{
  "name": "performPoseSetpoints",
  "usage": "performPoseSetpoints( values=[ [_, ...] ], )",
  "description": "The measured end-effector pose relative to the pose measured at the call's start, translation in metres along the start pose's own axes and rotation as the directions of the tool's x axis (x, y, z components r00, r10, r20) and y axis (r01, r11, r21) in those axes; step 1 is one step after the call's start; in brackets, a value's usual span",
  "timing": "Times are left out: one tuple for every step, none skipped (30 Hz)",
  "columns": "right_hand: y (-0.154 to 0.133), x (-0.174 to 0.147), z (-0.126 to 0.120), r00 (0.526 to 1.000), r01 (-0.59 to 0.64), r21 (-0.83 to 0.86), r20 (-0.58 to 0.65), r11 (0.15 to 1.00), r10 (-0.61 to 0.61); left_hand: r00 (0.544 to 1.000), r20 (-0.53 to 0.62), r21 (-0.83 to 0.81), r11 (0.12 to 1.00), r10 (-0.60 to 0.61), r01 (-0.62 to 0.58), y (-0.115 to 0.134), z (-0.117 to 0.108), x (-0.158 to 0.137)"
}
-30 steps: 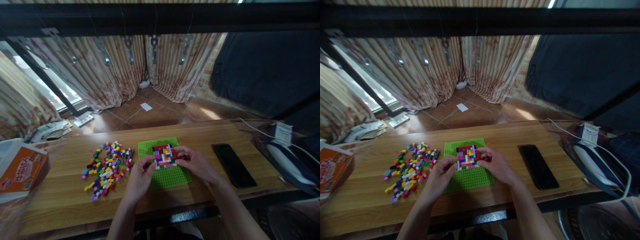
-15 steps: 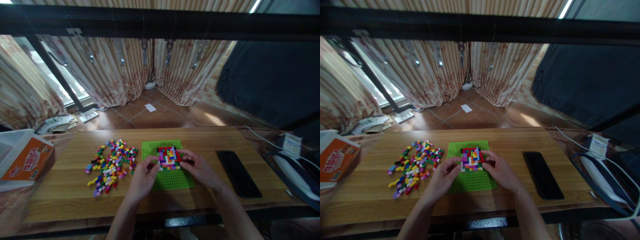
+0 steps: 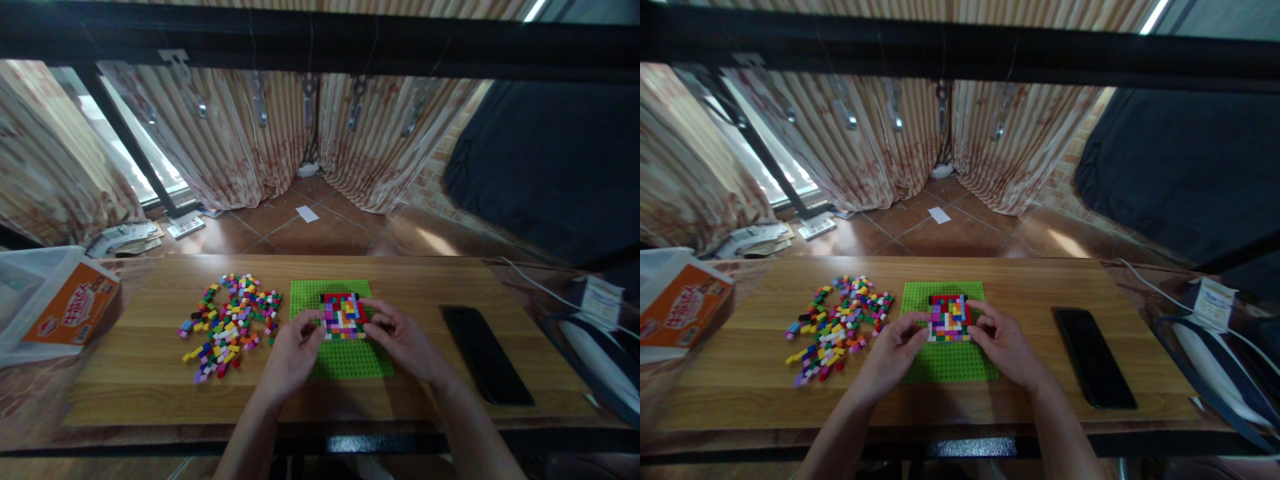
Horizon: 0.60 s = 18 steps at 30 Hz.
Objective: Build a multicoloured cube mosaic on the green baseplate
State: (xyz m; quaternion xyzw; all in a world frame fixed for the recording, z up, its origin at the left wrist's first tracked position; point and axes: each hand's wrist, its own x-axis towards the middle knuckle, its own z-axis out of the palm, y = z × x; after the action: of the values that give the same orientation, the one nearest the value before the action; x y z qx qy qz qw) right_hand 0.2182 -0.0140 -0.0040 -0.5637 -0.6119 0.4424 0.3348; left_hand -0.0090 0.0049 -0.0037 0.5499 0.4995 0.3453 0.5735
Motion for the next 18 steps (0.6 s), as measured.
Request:
performPoseSetpoints(
  values=[
    [-0.0001,-0.0002,0.0001,1.0,-0.003,-0.003,0.004,1.0,0.003,1.0,-0.001,-0.002,1.0,0.001,-0.001,0.0004,0.0001,-0.0001],
    [-0.0004,-0.0004,0.0002,1.0,-0.008,-0.005,0.006,1.0,0.008,1.0,0.0,-0.004,1.0,0.002,-0.002,0.0009,0.0002,-0.0003],
    [-0.0007,-0.0006,0.0004,1.0,-0.012,-0.005,0.006,1.0,0.012,1.0,0.002,-0.005,1.0,0.002,-0.002,0.0016,0.0002,-0.0006],
    [-0.001,-0.0007,0.0006,1.0,-0.015,-0.005,0.004,1.0,0.015,1.0,0.003,-0.005,1.0,0.002,-0.002,0.0025,0.0003,-0.001],
    [-0.0014,-0.0009,0.0009,1.0,-0.018,-0.005,0.003,1.0,0.018,1.0,0.002,-0.004,1.0,0.001,-0.001,0.0036,0.0004,-0.0014],
    [-0.0016,-0.0009,0.0013,1.0,-0.022,-0.004,-0.001,1.0,0.022,1.0,0.0,-0.001,1.0,0.0,0.0,0.0047,0.0006,-0.0019],
    [-0.0017,-0.0009,0.0017,1.0,-0.027,-0.004,-0.003,1.0,0.027,1.0,-0.004,0.004,1.0,0.0,0.0,0.0058,0.0007,-0.0024],
    [-0.0017,-0.0009,0.002,0.999,-0.032,-0.005,-0.003,0.999,0.032,1.0,-0.007,0.009,1.0,-0.001,0.001,0.0069,0.0009,-0.0028],
    [-0.0017,-0.0008,0.0023,0.999,-0.037,-0.008,-0.001,0.999,0.037,1.0,-0.01,0.013,1.0,-0.001,0.001,0.0078,0.0011,-0.0031],
    [-0.0015,-0.0006,0.0026,0.999,-0.04,-0.009,-0.002,0.999,0.04,1.0,-0.013,0.015,1.0,-0.002,0.002,0.0085,0.0013,-0.0033],
    [-0.0015,-0.0004,0.0027,0.999,-0.04,-0.007,-0.004,0.999,0.04,1.0,-0.014,0.016,1.0,-0.002,0.002,0.009,0.0015,-0.0035],
    [-0.0015,-0.0001,0.0028,0.999,-0.037,-0.004,-0.006,0.999,0.037,1.0,-0.014,0.016,1.0,0.0,0.0,0.0093,0.0015,-0.0035],
    [-0.0017,0.0002,0.0029,0.999,-0.034,-0.003,-0.01,0.999,0.034,1.0,-0.012,0.017,1.0,0.002,-0.002,0.0094,0.0015,-0.0035],
    [-0.002,0.0005,0.0029,0.999,-0.034,-0.002,-0.02,0.999,0.034,1.0,-0.011,0.019,1.0,0.005,-0.005,0.0093,0.0014,-0.0035],
    [-0.0023,0.0007,0.0029,0.999,-0.036,0.001,-0.032,0.999,0.036,1.0,-0.009,0.023,1.0,0.009,-0.008,0.0091,0.0013,-0.0034],
    [-0.0027,0.001,0.0029,0.998,-0.038,0.007,-0.044,0.999,0.038,1.0,-0.008,0.029,1.0,0.011,-0.011,0.0087,0.0011,-0.0034],
    [-0.0029,0.0013,0.003,0.998,-0.041,0.016,-0.054,0.999,0.042,1.0,-0.008,0.035,0.999,0.014,-0.013,0.0083,0.001,-0.0034],
    [-0.0028,0.0017,0.003,0.997,-0.044,0.03,-0.062,0.999,0.045,1.0,-0.008,0.041,0.999,0.015,-0.015,0.008,0.0009,-0.0035]
  ],
)
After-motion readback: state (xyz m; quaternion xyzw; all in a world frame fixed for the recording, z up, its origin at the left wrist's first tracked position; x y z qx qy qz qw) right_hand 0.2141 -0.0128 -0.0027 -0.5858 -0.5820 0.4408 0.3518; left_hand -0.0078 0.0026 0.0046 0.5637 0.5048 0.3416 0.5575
